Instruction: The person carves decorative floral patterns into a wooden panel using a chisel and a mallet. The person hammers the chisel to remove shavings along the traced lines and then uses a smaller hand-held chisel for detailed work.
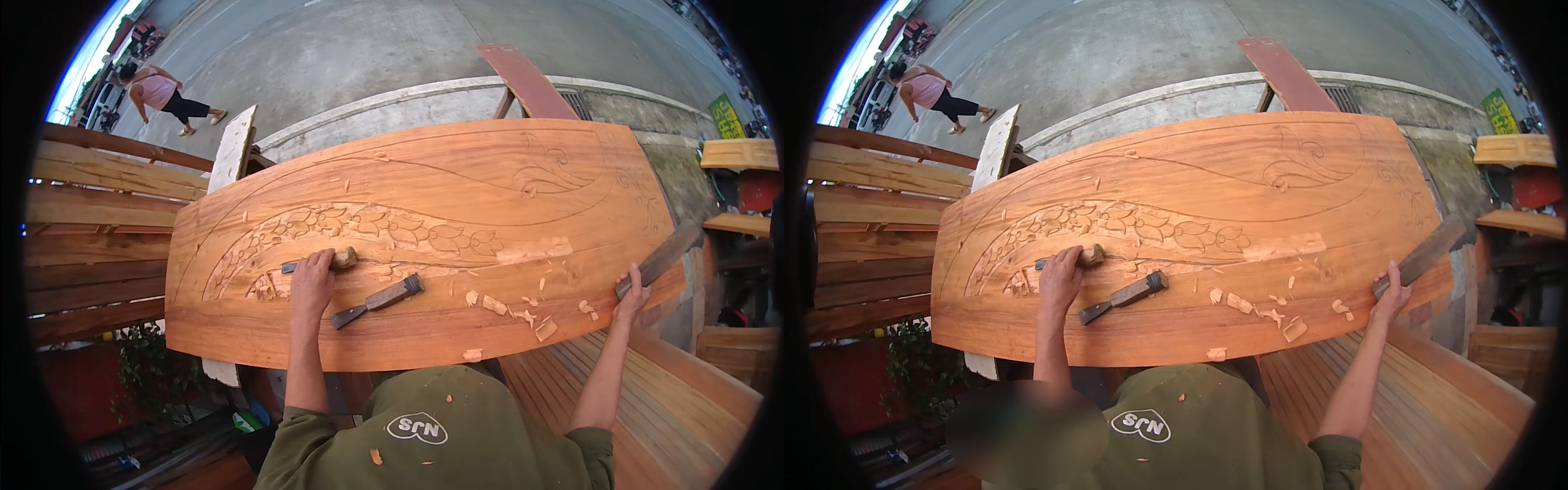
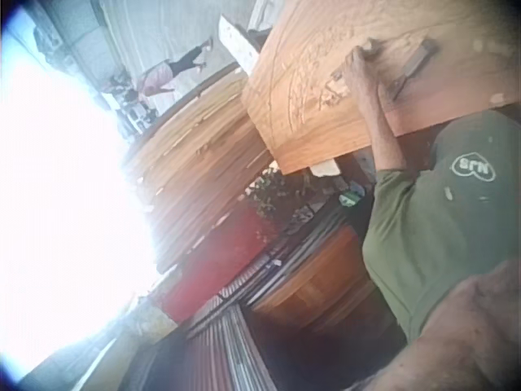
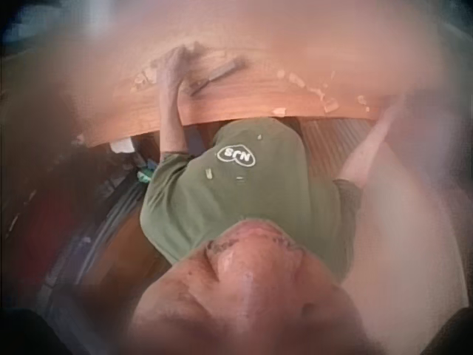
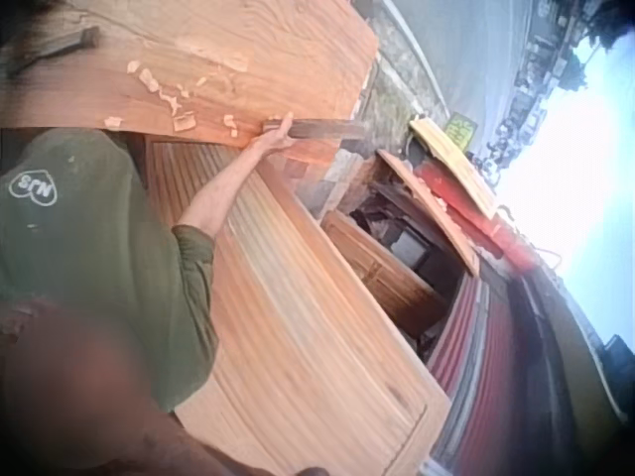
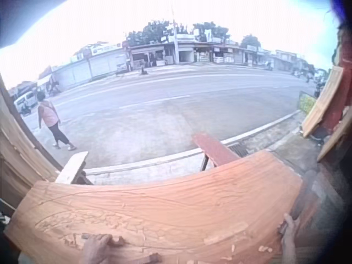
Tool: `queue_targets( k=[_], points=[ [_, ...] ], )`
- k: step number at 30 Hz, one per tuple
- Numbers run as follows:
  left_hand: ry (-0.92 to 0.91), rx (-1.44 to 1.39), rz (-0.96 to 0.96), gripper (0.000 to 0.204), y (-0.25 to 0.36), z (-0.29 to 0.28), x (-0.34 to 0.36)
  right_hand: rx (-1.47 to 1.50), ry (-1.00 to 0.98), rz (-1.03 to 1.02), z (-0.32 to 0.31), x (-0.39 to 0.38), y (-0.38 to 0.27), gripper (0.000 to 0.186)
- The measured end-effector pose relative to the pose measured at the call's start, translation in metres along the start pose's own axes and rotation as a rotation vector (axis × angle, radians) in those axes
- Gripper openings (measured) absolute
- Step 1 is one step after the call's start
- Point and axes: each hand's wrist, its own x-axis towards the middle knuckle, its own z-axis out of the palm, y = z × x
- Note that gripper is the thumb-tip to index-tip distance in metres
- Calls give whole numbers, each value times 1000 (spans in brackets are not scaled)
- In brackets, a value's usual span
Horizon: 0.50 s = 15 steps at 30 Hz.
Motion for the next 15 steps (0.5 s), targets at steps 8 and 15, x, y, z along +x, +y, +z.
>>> queue_targets(
  k=[8,15],
  points=[
    [337,-29,57,45,42,-42,38,65,31,104,4,-161,-35,39],
    [157,-592,512,54,194,-20,41,-23,-65,89,-16,-250,-60,48]
  ],
)
